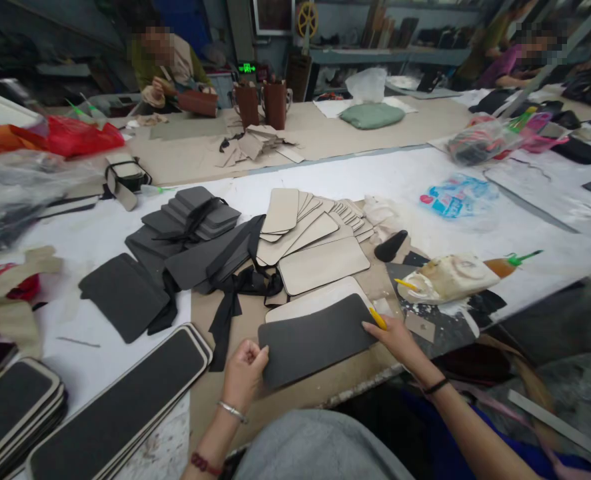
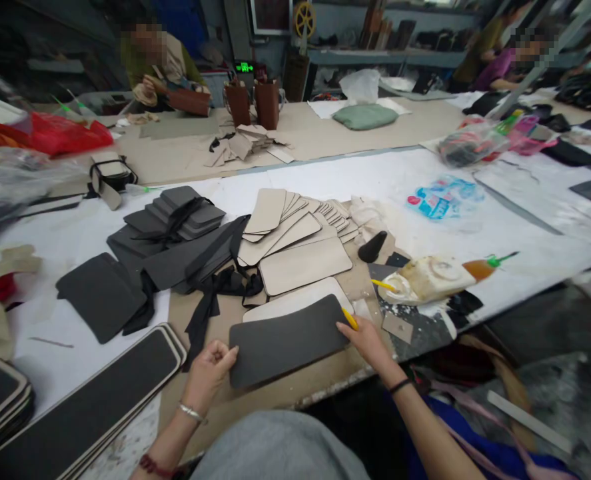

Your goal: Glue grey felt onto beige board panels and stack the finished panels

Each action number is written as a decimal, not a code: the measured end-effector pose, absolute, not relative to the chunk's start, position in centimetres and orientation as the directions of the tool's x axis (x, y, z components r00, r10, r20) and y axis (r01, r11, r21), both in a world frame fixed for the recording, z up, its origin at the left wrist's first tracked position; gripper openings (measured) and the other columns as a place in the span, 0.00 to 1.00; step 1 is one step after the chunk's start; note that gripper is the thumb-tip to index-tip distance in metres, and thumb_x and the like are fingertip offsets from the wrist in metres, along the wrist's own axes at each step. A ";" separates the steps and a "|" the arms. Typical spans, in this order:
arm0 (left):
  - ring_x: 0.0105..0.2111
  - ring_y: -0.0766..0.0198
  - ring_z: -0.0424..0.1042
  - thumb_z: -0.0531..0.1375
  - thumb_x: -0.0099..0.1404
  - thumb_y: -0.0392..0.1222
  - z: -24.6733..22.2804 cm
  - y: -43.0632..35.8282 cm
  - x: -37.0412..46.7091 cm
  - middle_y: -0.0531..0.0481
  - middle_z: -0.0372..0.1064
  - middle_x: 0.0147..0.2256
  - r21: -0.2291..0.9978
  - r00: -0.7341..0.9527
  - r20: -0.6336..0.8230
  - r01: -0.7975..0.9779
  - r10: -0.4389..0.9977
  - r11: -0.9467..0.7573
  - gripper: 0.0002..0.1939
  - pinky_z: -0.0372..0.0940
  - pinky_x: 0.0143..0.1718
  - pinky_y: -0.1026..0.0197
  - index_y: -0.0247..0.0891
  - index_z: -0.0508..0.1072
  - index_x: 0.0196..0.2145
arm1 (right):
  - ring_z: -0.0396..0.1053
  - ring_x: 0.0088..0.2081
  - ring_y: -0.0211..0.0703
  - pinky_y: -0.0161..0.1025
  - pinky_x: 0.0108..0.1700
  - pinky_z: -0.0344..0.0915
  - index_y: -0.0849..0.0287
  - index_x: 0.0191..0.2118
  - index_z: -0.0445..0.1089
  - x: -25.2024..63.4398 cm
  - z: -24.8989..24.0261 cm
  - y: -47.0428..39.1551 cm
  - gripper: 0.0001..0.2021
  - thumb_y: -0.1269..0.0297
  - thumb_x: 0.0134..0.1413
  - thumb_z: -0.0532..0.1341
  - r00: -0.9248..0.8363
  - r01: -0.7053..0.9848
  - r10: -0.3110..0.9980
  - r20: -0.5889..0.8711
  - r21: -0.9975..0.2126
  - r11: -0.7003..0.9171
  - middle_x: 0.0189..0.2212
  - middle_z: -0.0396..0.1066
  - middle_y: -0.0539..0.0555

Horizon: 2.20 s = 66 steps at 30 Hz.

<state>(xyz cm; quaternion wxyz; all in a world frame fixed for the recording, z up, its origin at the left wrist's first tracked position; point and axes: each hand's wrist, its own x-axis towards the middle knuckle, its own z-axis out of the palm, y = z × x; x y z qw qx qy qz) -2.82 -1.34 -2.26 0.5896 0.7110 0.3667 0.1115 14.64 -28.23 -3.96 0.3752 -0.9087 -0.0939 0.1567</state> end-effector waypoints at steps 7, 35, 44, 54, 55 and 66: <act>0.19 0.65 0.65 0.59 0.43 0.50 -6.4 -2.5 -0.6 0.60 0.61 0.17 0.868 0.578 -0.371 0.494 0.727 0.050 0.18 0.59 0.23 0.63 0.42 0.61 0.31 | 0.69 0.36 0.47 0.39 0.38 0.61 0.62 0.40 0.68 17.8 -6.3 -28.4 0.17 0.54 0.53 0.52 0.914 0.176 0.336 -0.226 -0.526 -0.832 0.32 0.73 0.57; 0.22 0.66 0.65 0.59 0.50 0.39 -7.8 -3.1 1.8 0.61 0.61 0.18 0.709 0.455 -0.402 0.704 0.795 -0.044 0.10 0.60 0.28 0.64 0.42 0.59 0.29 | 0.71 0.36 0.50 0.38 0.34 0.59 0.60 0.42 0.68 21.6 -7.2 -27.2 0.18 0.52 0.59 0.49 0.844 0.352 0.315 -0.434 0.004 -0.936 0.33 0.73 0.61; 0.21 0.67 0.66 0.60 0.50 0.37 -7.8 -2.8 2.0 0.60 0.62 0.18 0.685 0.406 -0.415 0.729 0.814 -0.014 0.10 0.59 0.28 0.65 0.41 0.60 0.26 | 0.71 0.36 0.50 0.39 0.34 0.60 0.59 0.42 0.68 21.6 -7.5 -27.4 0.19 0.52 0.59 0.48 0.832 0.372 0.348 -0.431 -0.032 -0.928 0.32 0.73 0.60; 0.24 0.62 0.65 0.59 0.53 0.38 -7.6 -2.8 1.7 0.59 0.59 0.19 0.633 0.474 -0.381 0.759 0.793 -0.150 0.09 0.59 0.30 0.60 0.41 0.61 0.31 | 0.70 0.37 0.48 0.37 0.32 0.57 0.60 0.37 0.65 20.3 -6.1 -26.7 0.15 0.52 0.57 0.53 0.907 0.324 0.305 -0.290 0.019 -0.946 0.34 0.71 0.59; 0.26 0.60 0.66 0.59 0.53 0.39 -7.7 -2.8 1.7 0.57 0.60 0.20 0.624 0.495 -0.343 0.755 0.798 -0.200 0.09 0.60 0.32 0.59 0.40 0.62 0.32 | 0.69 0.37 0.48 0.37 0.33 0.57 0.61 0.36 0.65 20.3 -6.2 -26.7 0.14 0.53 0.57 0.54 0.914 0.327 0.313 -0.259 0.014 -0.945 0.35 0.71 0.59; 0.29 0.62 0.64 0.59 0.51 0.40 -8.6 -3.1 1.3 0.54 0.60 0.26 0.693 0.470 -0.267 0.701 0.842 -0.171 0.07 0.63 0.39 0.56 0.38 0.65 0.28 | 0.67 0.38 0.46 0.37 0.35 0.56 0.60 0.33 0.64 20.4 -6.6 -26.8 0.12 0.55 0.53 0.58 0.930 0.298 0.302 -0.208 -0.048 -0.953 0.33 0.69 0.57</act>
